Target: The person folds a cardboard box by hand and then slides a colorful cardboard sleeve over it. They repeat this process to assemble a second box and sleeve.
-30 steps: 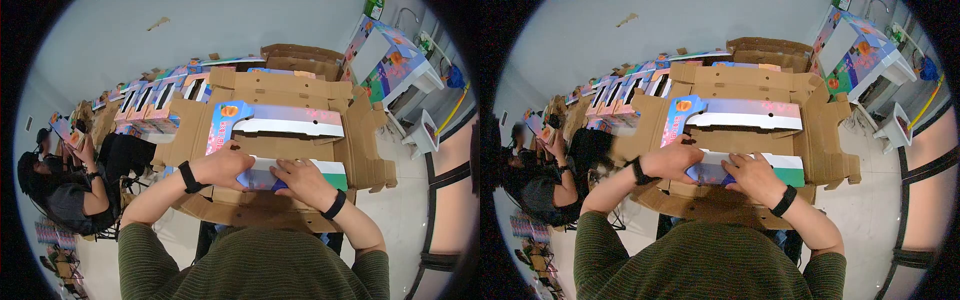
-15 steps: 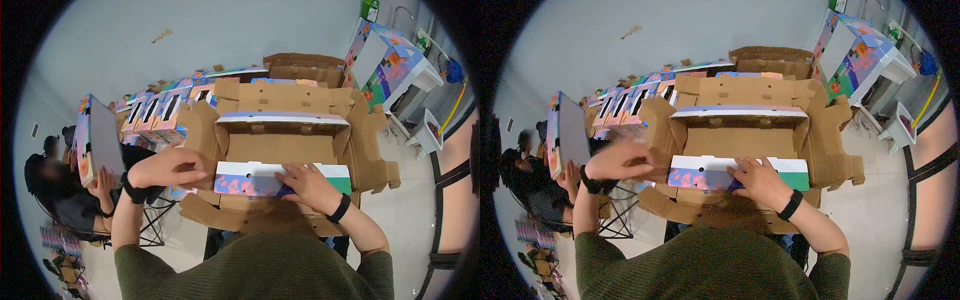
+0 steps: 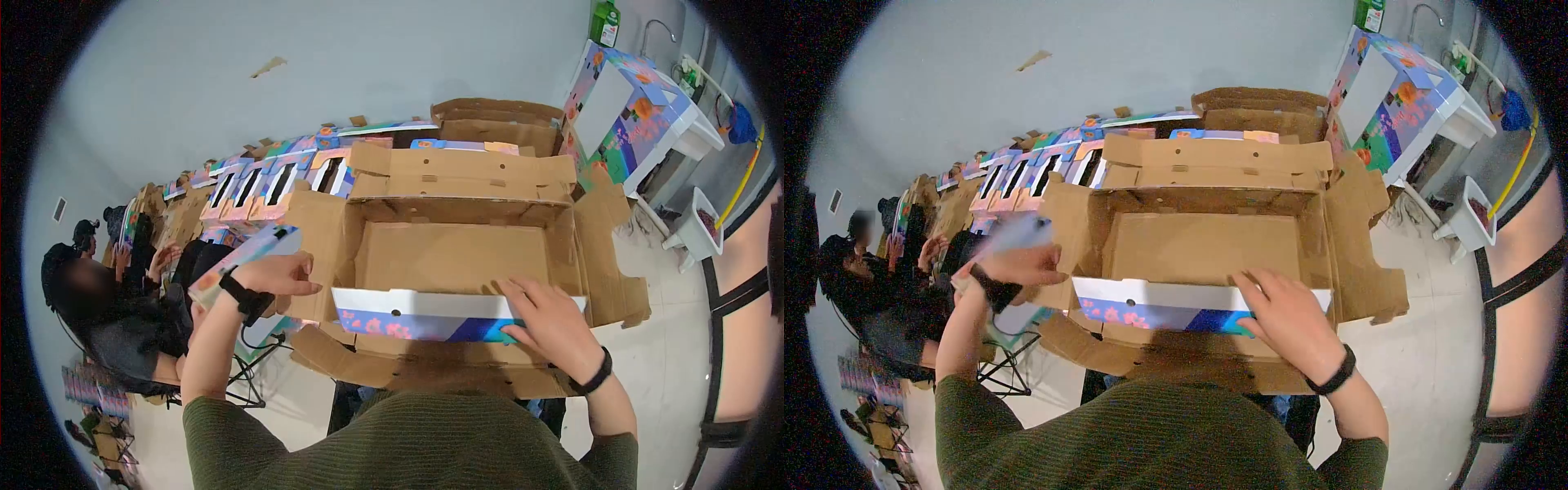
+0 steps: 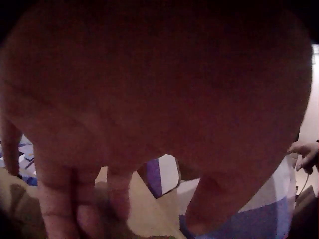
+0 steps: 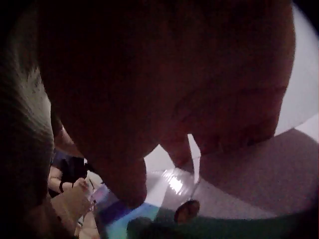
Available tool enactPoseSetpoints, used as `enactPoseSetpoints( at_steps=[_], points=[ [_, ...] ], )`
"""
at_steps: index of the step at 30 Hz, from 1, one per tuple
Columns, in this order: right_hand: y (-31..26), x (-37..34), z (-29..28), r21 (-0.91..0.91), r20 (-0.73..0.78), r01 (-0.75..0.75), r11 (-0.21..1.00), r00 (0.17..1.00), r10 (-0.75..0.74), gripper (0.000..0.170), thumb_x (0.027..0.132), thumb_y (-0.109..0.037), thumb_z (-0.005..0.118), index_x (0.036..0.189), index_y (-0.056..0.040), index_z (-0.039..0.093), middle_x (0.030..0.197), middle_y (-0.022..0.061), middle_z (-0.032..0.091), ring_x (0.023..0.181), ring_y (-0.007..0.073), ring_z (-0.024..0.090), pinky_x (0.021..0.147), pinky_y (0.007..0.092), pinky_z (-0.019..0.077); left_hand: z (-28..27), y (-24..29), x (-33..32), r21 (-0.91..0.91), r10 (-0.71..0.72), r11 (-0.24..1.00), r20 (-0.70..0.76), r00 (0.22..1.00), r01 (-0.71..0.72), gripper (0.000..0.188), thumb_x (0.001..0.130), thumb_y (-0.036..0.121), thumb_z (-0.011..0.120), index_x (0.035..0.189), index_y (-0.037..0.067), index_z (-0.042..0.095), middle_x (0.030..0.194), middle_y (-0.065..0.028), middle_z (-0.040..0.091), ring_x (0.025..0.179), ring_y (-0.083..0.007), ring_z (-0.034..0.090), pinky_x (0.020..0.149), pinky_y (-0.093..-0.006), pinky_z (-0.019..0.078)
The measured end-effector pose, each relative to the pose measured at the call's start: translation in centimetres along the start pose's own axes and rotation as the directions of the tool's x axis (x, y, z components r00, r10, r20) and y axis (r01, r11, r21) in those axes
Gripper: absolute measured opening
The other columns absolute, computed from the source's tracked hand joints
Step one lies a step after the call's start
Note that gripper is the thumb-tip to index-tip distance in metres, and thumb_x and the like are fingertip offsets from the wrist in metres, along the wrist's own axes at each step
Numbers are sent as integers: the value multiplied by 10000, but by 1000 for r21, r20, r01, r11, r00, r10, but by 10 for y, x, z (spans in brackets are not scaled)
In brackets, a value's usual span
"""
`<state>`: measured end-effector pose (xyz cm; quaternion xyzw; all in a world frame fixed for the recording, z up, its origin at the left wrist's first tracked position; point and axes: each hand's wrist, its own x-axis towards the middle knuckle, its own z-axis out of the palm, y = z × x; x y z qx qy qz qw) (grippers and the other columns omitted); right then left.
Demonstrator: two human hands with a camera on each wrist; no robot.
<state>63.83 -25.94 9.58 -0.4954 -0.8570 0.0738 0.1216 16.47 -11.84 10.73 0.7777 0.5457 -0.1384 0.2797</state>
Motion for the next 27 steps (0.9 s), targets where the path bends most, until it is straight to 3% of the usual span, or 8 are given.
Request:
enactPoseSetpoints(
  at_steps=[5,8,10,13,14,17,22,27],
  points=[
    [-16,-37,-21,123,3,0,992,1000,-1,492,904,-275,697,1360,-137,575,1082,144,699,946,353,691,805,424,572,25,-28,22,129,-39,991,-70,997,47,606,831,540,720,1109,17,591,968,-182,710,939,-339,699,806,-415,527],
    [-24,-61,-29,293,323,-215,932,939,115,469,899,-294,712,1332,-139,618,1077,129,718,985,354,677,834,442,554,36,-11,21,275,-116,947,-189,975,166,623,820,553,691,1129,19,608,1079,-214,716,1048,-368,694,855,-429,536],
    [-16,-74,-18,335,468,-242,911,881,61,466,952,-382,647,1342,-129,619,1123,158,717,1025,366,673,863,447,557,44,-16,23,345,-208,911,-93,974,227,615,847,559,666,1207,62,620,1144,-189,704,1080,-390,668,911,-469,523],
    [4,-99,6,307,595,-312,899,800,75,516,1005,-498,538,1335,-111,626,1188,187,696,1049,386,668,894,444,548,81,-70,35,417,-75,909,231,970,-29,518,975,509,528,1313,125,610,1328,-126,647,1262,-283,577,1004,-465,474],
    [10,-104,1,357,519,-315,880,850,94,515,1003,-496,543,1328,-105,630,1192,188,693,1058,384,666,903,440,543,111,-145,61,384,134,898,229,964,-216,562,980,548,512,1303,100,620,1214,-139,695,1110,-299,651,929,-466,512],
    [24,-99,-38,462,361,-373,805,908,214,480,979,-410,621,1336,-90,614,1230,197,677,1109,365,652,956,426,514,83,-95,37,119,-136,984,30,990,132,766,861,586,680,1360,23,539,1313,-274,605,1189,-401,615,1013,-477,501],
    [75,-89,-44,-66,-349,-446,893,848,398,522,864,-266,745,1313,-42,601,1283,177,634,1147,358,609,965,434,495,71,-92,32,172,-268,939,-183,946,299,820,805,613,728,1319,-7,570,1267,-278,611,1152,-436,621,991,-480,513],
    [110,-102,-17,-293,-256,-525,799,849,463,556,804,-250,783,1261,15,612,1267,167,623,1192,333,559,1023,444,434,77,-112,35,162,-61,980,-317,946,118,643,830,554,724,1084,-31,643,1061,-257,673,1059,-428,642,898,-485,537]
  ],
)
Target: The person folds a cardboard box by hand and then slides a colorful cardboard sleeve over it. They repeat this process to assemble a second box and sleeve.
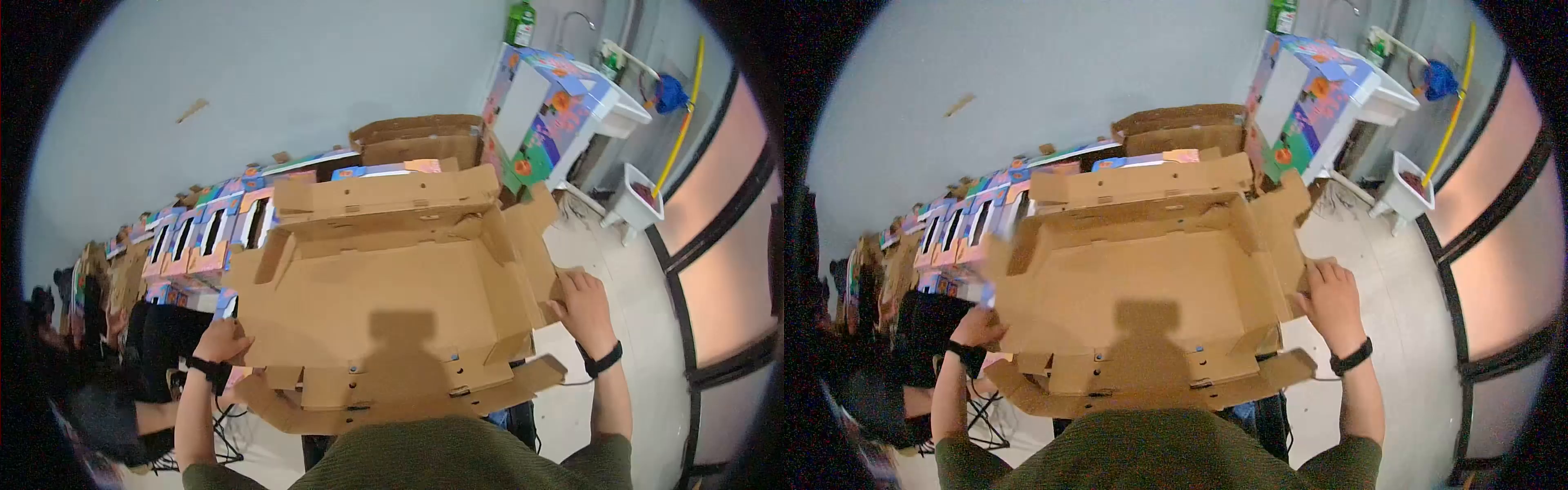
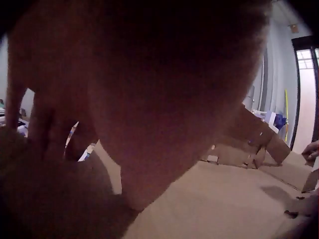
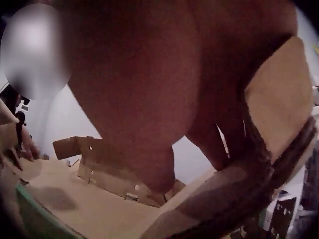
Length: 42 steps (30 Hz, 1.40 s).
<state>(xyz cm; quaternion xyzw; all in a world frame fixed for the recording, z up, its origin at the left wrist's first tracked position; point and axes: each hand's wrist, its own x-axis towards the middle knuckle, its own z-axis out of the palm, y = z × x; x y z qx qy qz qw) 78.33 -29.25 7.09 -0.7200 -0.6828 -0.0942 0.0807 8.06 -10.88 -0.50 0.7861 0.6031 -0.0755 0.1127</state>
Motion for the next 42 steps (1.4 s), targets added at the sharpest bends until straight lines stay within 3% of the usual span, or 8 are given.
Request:
enactPoseSetpoints(
  at_steps=[2,5,15,27,33,37,38,42],
  points=[
    [1,-2,5,14,18,-3,1000,1000,3,553,792,-227,789,1257,18,617,1280,169,612,1208,341,545,1063,478,395,-7,3,5,20,-73,997,-2,997,73,573,851,525,707,917,-38,621,954,-264,676,938,-430,660,792,-492,540],
    [4,-4,9,42,-18,137,990,990,-137,623,775,-205,792,1329,-11,583,1321,170,595,1224,367,538,1088,469,394,-51,46,-6,-96,-175,979,61,983,180,476,861,440,715,910,-30,661,903,-261,682,881,-425,674,749,-491,529],
    [12,16,22,364,70,-6,931,997,-21,403,877,-171,702,1241,-10,636,1231,214,651,1141,413,575,1040,471,419,-82,70,4,-135,-102,988,-169,980,79,383,862,381,731,905,8,654,854,-208,686,834,-394,671,723,-462,508],
    [7,61,8,470,-29,127,874,991,-129,260,931,-198,635,1067,13,700,976,228,694,916,424,633,852,476,485,-40,35,24,-545,-147,837,-135,980,51,286,929,238,732,836,16,577,674,-8,554,600,-94,493,539,-294,398],
    [23,65,19,473,70,-40,880,998,8,300,956,-244,625,1071,17,716,1034,225,719,968,405,667,879,455,503,-4,5,35,-668,-125,743,-86,988,36,229,963,203,694,874,47,553,709,14,530,633,-86,470,569,-265,395],
    [34,63,31,419,-129,213,883,976,-175,303,960,-254,628,1090,6,715,1050,203,730,982,382,682,861,427,523,27,-10,34,-620,-147,784,-115,983,45,222,973,202,685,883,51,550,758,4,554,677,-84,496,602,-257,411],
    [29,62,27,530,-63,124,839,992,-107,297,958,-254,631,1100,-7,716,1061,209,725,976,373,685,841,421,528,34,-17,39,-627,-159,777,-123,980,48,223,977,204,682,882,52,549,766,3,557,685,-84,501,611,-256,416],
    [31,62,26,369,24,67,927,996,-82,292,962,-256,625,1104,-19,720,1082,209,718,994,372,683,860,428,529,31,-20,40,-713,-177,693,-21,984,109,236,987,223,667,869,62,542,761,16,554,688,-83,505,635,-246,423]
  ],
)
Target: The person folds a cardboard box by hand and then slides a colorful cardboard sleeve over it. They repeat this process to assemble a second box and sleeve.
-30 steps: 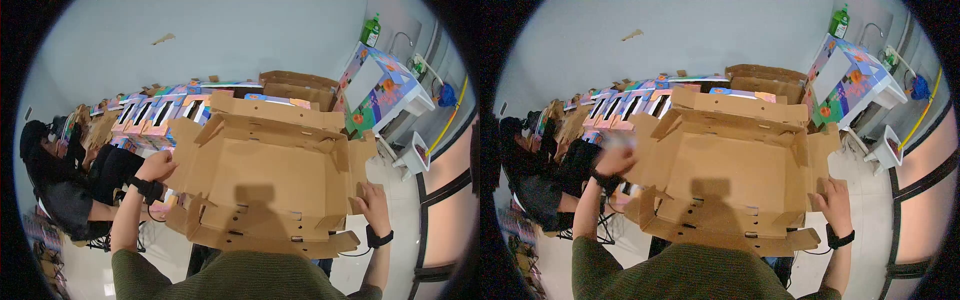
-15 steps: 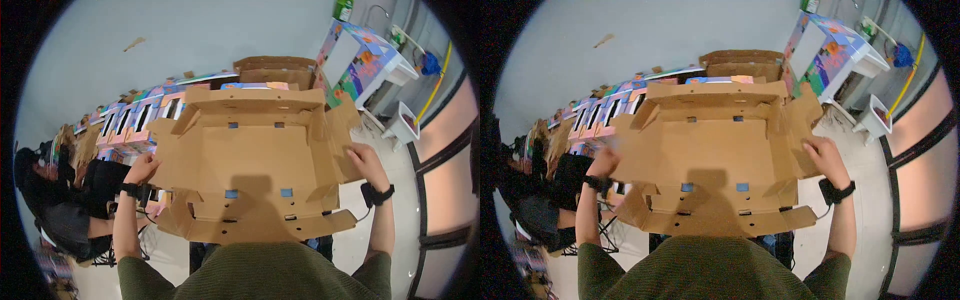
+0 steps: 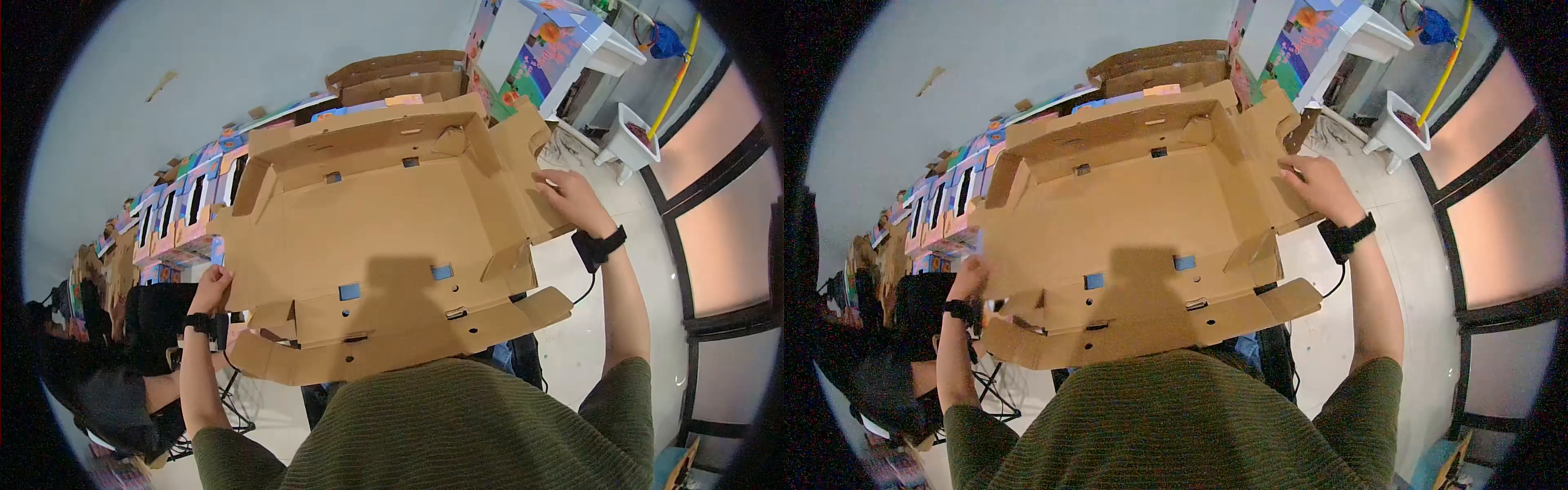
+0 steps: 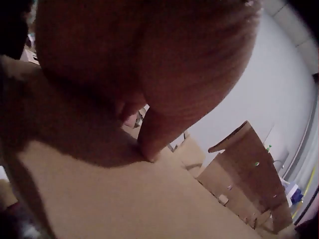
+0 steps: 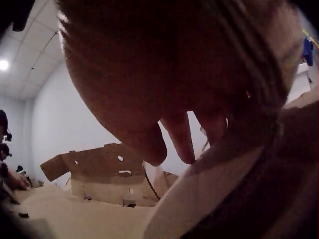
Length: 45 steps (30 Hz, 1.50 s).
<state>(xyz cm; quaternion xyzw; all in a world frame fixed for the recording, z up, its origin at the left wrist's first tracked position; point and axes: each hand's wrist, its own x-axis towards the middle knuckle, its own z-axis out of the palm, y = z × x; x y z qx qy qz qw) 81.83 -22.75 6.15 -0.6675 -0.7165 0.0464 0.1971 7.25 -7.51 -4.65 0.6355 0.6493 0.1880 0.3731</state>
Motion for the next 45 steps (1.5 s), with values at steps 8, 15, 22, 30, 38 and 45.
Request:
enactPoseSetpoints(
  at_steps=[8,15,22,30,38,45],
  points=[
    [14,13,10,10,18,60,998,998,-61,301,965,-240,616,1158,-28,705,1129,189,715,1066,370,673,927,407,526,1,17,-14,110,117,988,-94,989,-106,274,971,281,683,864,50,580,752,15,554,665,-76,490,562,-265,405],
    [-11,1,-9,-353,86,111,929,993,-86,403,963,-268,633,1314,-72,629,1449,156,547,1361,350,486,1139,523,347,5,73,-45,836,441,539,-170,881,-108,525,928,430,703,1260,40,588,1228,-183,643,1196,-301,591,1017,-490,429],
    [-120,-40,-13,-134,388,340,931,882,-267,519,942,-388,640,1379,-112,593,1548,146,446,1453,364,380,1207,572,241,22,211,-146,514,176,645,620,765,-565,965,868,672,648,1540,51,344,1569,-263,354,1458,-456,320,1169,-603,244],
    [-59,-129,43,-220,618,341,914,773,-139,544,947,-476,591,1375,-142,617,1603,78,385,1549,331,173,1231,602,149,91,93,-205,569,144,661,544,827,-489,1019,915,736,507,1564,-9,259,1595,-320,241,1516,-431,227,1165,-702,150],
    [-73,-103,12,-42,690,216,976,712,-128,455,964,-384,609,1326,-108,628,1589,116,403,1516,330,279,1208,621,195,79,101,-201,536,37,703,630,776,-468,1019,938,751,445,1580,-7,217,1628,-298,202,1531,-406,217,1172,-687,169],
    [-165,5,-65,7,419,390,921,835,-356,501,985,-351,605,1410,-92,548,1416,159,575,1320,323,536,1142,485,375,40,227,-110,511,179,454,750,637,-730,941,944,708,485,1597,69,258,1625,-201,315,1496,-387,320,1187,-622,241]
  ],
)
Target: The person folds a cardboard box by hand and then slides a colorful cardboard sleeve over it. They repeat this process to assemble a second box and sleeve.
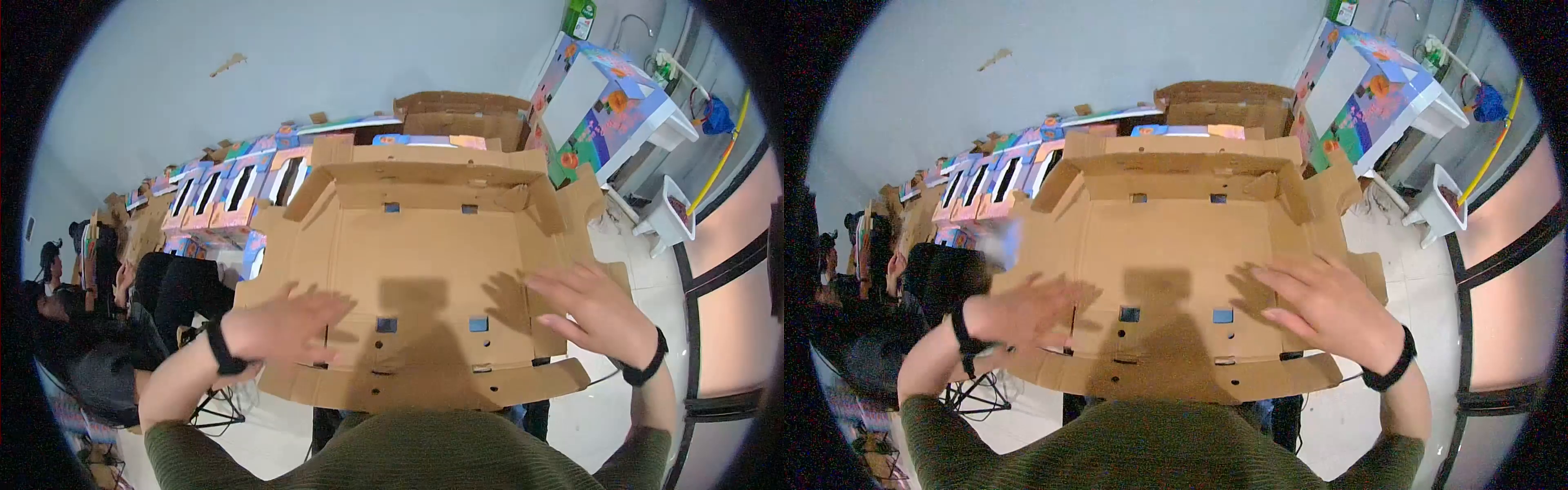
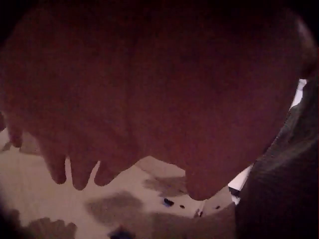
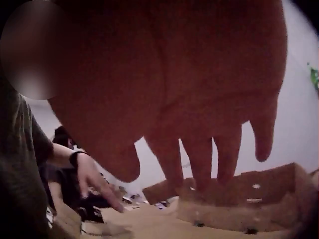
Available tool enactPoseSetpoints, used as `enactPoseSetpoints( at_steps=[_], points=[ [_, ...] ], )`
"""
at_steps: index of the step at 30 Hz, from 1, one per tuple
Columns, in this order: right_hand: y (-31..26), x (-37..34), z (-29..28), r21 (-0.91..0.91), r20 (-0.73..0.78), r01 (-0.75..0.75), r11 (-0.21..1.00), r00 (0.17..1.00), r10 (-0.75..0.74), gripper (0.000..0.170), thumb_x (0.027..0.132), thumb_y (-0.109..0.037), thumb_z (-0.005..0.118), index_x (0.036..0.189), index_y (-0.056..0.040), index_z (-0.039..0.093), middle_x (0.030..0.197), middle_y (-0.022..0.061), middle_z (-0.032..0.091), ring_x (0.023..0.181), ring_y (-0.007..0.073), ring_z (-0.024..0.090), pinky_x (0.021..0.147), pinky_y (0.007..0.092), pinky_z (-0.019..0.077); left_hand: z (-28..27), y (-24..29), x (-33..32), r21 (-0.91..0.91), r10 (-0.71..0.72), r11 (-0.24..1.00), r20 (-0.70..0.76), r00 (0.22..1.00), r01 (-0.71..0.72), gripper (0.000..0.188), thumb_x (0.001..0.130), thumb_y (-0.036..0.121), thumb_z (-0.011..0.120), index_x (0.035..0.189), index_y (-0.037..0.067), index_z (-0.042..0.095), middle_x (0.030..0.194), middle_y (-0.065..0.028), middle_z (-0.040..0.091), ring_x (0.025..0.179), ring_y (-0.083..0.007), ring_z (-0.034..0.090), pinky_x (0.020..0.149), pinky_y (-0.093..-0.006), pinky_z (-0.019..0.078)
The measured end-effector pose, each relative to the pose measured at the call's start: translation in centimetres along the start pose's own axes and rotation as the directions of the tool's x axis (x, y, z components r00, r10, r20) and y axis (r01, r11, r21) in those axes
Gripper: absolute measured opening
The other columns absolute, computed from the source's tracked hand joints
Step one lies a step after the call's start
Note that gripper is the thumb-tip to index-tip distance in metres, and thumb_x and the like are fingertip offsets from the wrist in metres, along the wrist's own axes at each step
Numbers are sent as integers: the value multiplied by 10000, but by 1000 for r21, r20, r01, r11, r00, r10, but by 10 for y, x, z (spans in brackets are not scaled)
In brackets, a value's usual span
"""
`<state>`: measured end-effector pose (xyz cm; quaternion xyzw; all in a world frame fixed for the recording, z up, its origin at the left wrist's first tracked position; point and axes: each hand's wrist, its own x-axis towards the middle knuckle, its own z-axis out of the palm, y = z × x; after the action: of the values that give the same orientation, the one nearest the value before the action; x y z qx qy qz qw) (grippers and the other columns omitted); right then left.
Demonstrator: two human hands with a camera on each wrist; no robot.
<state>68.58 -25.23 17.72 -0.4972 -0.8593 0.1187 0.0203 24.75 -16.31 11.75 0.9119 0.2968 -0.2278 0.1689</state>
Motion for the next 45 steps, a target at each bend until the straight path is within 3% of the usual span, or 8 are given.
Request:
enactPoseSetpoints(
  at_steps=[6,12,13,19,23,27,36,45],
  points=[
    [55,108,41,108,-303,172,979,944,-132,527,1016,-355,565,1435,-40,506,1425,224,544,1309,399,525,1113,443,421,-40,-39,112,-93,-175,983,-275,945,155,896,940,600,556,1585,48,268,1625,-231,291,1507,-407,279,1196,-621,237],
    [142,167,92,72,-198,-318,945,924,326,689,974,-465,586,1523,-91,403,1561,230,390,1458,415,348,1190,524,307,-31,-78,178,63,-335,908,-482,809,413,918,930,637,562,1586,70,262,1622,-235,287,1526,-391,232,1183,-641,253],
    [148,173,101,35,-210,-381,924,901,380,707,960,-478,599,1542,-139,385,1595,221,341,1501,416,262,1188,604,257,-29,-86,186,57,-344,900,-518,783,433,911,931,630,563,1586,73,263,1625,-228,285,1532,-385,219,1183,-644,247],
    [181,197,136,-116,-246,-589,800,797,551,724,924,-542,608,1517,-160,450,1636,213,262,1534,441,128,1176,678,194,-6,-125,228,-70,-545,814,-436,716,577,847,969,581,515,1600,86,244,1669,-174,221,1555,-334,176,1204,-643,179],
    [211,198,163,-93,-241,-622,777,771,589,726,921,-591,574,1501,-162,487,1642,230,240,1539,448,93,1185,665,178,24,-144,243,-160,-565,811,-464,682,563,791,1009,606,401,1606,109,248,1672,-129,243,1551,-258,215,1214,-642,141],
    [222,197,168,-119,-178,-632,766,772,610,732,936,-622,529,1504,-162,486,1649,258,205,1536,475,80,1172,677,182,19,-144,240,-100,-555,814,-424,715,573,805,1023,597,376,1617,86,190,1673,-161,220,1553,-295,199,1197,-669,145],
    [237,195,150,-39,64,-625,779,777,626,795,954,-716,406,1554,-194,414,1630,260,258,1546,447,99,1196,615,221,17,-158,240,-295,-557,826,-297,776,480,813,1023,626,340,1629,115,161,1705,-142,98,1575,-266,117,1192,-688,100],
    [259,203,158,93,233,-628,773,769,596,830,947,-734,396,1577,-194,365,1641,263,236,1550,449,64,1222,568,180,26,-175,246,-379,-543,814,-224,809,441,879,989,631,428,1630,112,128,1703,-133,106,1568,-291,139,1184,-705,96]
  ],
)
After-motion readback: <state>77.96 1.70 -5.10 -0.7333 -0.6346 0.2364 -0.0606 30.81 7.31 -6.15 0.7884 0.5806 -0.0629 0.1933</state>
